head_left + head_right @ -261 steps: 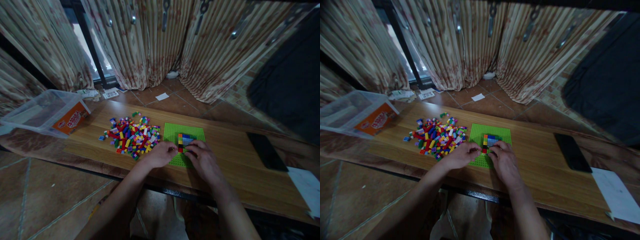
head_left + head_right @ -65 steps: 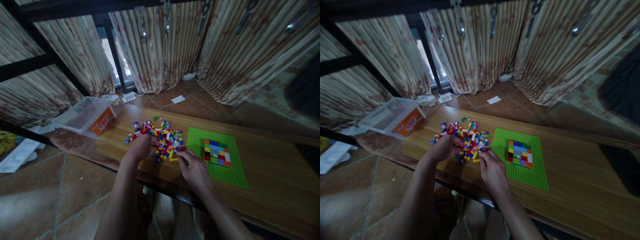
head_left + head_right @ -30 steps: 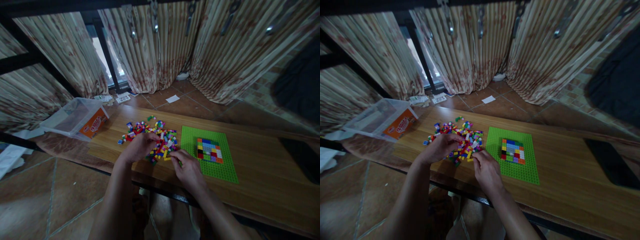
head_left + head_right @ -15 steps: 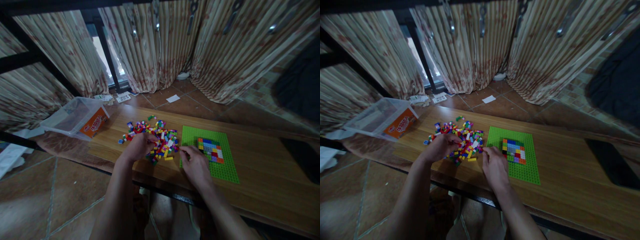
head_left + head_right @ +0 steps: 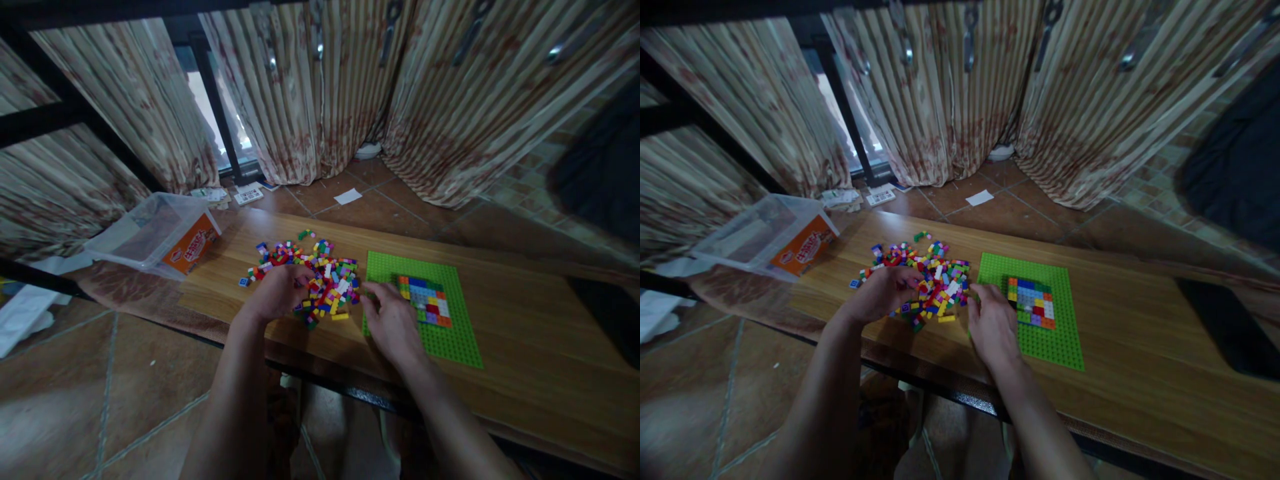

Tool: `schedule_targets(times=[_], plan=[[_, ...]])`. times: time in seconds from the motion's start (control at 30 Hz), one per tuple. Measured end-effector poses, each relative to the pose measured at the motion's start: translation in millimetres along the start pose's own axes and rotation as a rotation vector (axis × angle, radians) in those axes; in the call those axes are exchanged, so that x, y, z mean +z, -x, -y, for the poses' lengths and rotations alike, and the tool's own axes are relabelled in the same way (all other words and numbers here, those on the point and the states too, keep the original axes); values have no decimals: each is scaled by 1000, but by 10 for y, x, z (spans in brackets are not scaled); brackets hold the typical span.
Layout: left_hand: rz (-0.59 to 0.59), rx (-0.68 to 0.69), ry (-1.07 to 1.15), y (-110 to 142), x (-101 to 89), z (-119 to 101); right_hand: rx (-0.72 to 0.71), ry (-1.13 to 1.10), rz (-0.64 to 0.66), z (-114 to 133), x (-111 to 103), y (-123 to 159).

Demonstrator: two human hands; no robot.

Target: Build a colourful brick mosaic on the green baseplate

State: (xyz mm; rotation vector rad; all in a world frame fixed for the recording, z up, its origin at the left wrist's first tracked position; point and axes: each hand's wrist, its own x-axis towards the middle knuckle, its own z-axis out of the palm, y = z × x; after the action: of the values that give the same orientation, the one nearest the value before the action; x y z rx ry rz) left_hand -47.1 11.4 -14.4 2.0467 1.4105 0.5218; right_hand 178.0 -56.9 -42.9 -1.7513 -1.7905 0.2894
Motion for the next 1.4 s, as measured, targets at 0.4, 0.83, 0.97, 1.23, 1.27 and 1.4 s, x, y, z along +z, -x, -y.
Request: schedule_targets(times=[0.4,0.83,0.97,1.23,1.27,1.4], plan=[[3,142,-55,39,-76,-42,-39,70,69,53,84,-133],[25,48,-69,35,-43,-158,-91,-43,107,-3,28,-65],[9,57,-78,11,-13,-162,-95,-48,101,-2,32,-69],[-236,-143,-233,-102,232,-408,-108,-55,138,62,94,-91],[-244,-159,-257,-115,270,-444,-106,-61,142,72,100,-86],[-212,-185,-371,-157,391,-525,-109,-85,151,92,102,-68]])
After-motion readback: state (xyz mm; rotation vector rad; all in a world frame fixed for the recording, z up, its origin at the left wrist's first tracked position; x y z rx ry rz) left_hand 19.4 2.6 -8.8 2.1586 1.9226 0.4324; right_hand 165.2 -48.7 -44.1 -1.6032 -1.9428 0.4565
